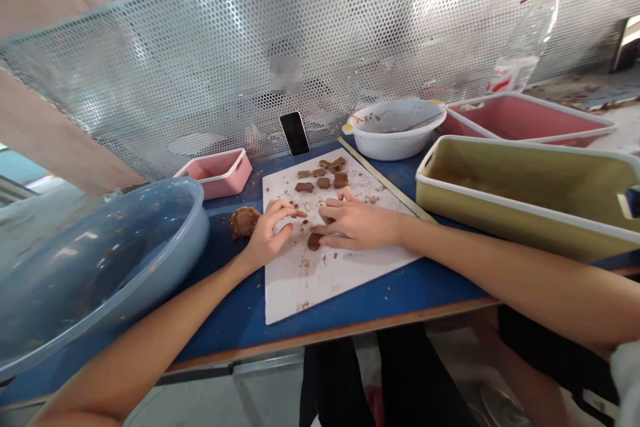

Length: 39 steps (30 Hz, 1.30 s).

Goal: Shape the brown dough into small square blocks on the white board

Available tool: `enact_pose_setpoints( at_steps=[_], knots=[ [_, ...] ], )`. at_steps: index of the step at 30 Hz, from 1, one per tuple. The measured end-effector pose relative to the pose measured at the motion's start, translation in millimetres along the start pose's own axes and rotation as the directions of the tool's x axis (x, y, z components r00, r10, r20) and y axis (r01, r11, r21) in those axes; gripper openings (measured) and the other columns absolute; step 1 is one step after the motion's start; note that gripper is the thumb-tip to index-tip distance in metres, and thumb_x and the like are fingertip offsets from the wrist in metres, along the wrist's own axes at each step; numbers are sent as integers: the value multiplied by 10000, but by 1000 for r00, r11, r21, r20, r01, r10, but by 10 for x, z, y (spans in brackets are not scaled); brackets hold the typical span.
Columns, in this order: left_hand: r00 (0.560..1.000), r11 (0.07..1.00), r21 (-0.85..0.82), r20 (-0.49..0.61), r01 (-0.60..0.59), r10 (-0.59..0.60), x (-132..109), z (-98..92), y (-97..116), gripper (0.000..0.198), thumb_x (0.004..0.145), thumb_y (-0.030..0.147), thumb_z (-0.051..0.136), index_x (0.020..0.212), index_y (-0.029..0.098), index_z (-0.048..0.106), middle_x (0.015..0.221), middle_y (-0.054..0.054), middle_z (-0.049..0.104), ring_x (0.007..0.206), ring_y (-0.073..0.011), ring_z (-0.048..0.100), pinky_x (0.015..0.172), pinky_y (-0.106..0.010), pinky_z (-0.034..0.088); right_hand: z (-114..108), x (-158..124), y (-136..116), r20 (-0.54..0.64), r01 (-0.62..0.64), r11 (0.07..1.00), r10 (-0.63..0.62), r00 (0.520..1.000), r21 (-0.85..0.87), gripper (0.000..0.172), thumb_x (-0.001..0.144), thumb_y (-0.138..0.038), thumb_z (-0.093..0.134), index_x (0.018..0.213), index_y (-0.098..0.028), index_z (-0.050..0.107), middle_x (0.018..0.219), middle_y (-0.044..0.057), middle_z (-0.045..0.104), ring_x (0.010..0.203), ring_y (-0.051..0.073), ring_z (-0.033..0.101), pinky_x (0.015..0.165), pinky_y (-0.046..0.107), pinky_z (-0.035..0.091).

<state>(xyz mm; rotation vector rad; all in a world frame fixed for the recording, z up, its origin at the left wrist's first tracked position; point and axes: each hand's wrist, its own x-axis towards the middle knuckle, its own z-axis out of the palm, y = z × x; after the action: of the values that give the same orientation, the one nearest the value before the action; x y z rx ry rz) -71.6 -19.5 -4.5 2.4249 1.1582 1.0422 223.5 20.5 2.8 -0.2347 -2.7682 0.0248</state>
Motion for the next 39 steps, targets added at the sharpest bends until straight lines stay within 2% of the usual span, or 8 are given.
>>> enact_pose_setpoints(
  at_steps=[3, 7, 13, 18, 22, 26, 31, 39],
  knots=[
    [1000, 1000, -5, -5, -19, 19, -2, 0, -8, 327, 965, 107, 542, 1161, 202, 786, 1106, -92, 700, 1138, -296, 642, 1079, -488, 559, 11, 12, -27, 9, 28, 999, -28, 1000, 17, 540, 1253, -493, 387, 1509, -215, 773, 1055, 89, 640, 930, 227, 544, 914, 409, 344],
    [1000, 1000, -5, -8, -20, 19, 1, -7, 2, 323, 964, 104, 537, 1151, 205, 780, 1099, -90, 702, 1136, -297, 639, 1073, -490, 562, -13, 17, -28, -4, -36, 999, 36, 999, 24, 534, 1250, -478, 386, 1469, -214, 795, 1054, 87, 611, 927, 228, 540, 929, 417, 350],
    [1000, 1000, 7, 13, 12, -12, 5, -3, 22, 333, 958, 109, 548, 1165, 213, 787, 1113, -90, 704, 1157, -304, 637, 1098, -502, 557, -27, 7, -13, 24, -79, 997, 79, 997, -8, 539, 1237, -519, 406, 1526, -239, 766, 1142, 121, 614, 1003, 265, 521, 967, 441, 355],
    [1000, 1000, 21, 11, -3, 3, 2, 3, 22, 336, 953, 96, 549, 1170, 204, 782, 1106, -90, 703, 1145, -300, 637, 1088, -492, 557, -24, 26, -52, 61, -47, 998, 45, 997, 37, 526, 1241, -527, 396, 1518, -277, 766, 1186, 117, 597, 1063, 273, 520, 1003, 446, 351],
    [1000, 1000, 30, 13, -11, 10, 1, 1, 23, 333, 957, 86, 546, 1167, 198, 779, 1119, -91, 703, 1155, -297, 642, 1083, -480, 558, -14, 38, -55, 64, -148, 989, 147, 987, 9, 556, 1242, -535, 350, 1483, -254, 764, 1201, 127, 575, 1050, 284, 501, 1031, 483, 356],
    [1000, 1000, 22, 20, -19, 18, 6, -5, 33, 353, 951, 78, 541, 1170, 203, 787, 1102, -87, 698, 1147, -290, 637, 1090, -477, 558, -6, 35, -58, 119, -161, 984, 150, 981, 82, 556, 1226, -565, 390, 1518, -214, 707, 1195, 122, 556, 1078, 294, 516, 1055, 494, 381],
    [1000, 999, 31, 26, -15, 14, 3, -4, 35, 353, 945, 74, 539, 1163, 209, 783, 1112, -94, 711, 1150, -298, 639, 1081, -480, 565, 21, 55, -40, 90, -198, 974, 189, 978, 109, 459, 1224, -526, 434, 1418, -282, 772, 1201, 107, 537, 1066, 278, 503, 1036, 468, 355],
    [999, 999, 47, 35, -13, 11, 8, 18, -1, 338, 941, 84, 547, 1128, 221, 793, 1112, -87, 710, 1123, -302, 638, 1073, -492, 564, 75, 103, 26, 63, -205, 971, 199, 978, 119, 354, 1207, -463, 529, 1276, -291, 831, 1215, 104, 530, 1131, 286, 493, 1030, 444, 322]
  ],
)
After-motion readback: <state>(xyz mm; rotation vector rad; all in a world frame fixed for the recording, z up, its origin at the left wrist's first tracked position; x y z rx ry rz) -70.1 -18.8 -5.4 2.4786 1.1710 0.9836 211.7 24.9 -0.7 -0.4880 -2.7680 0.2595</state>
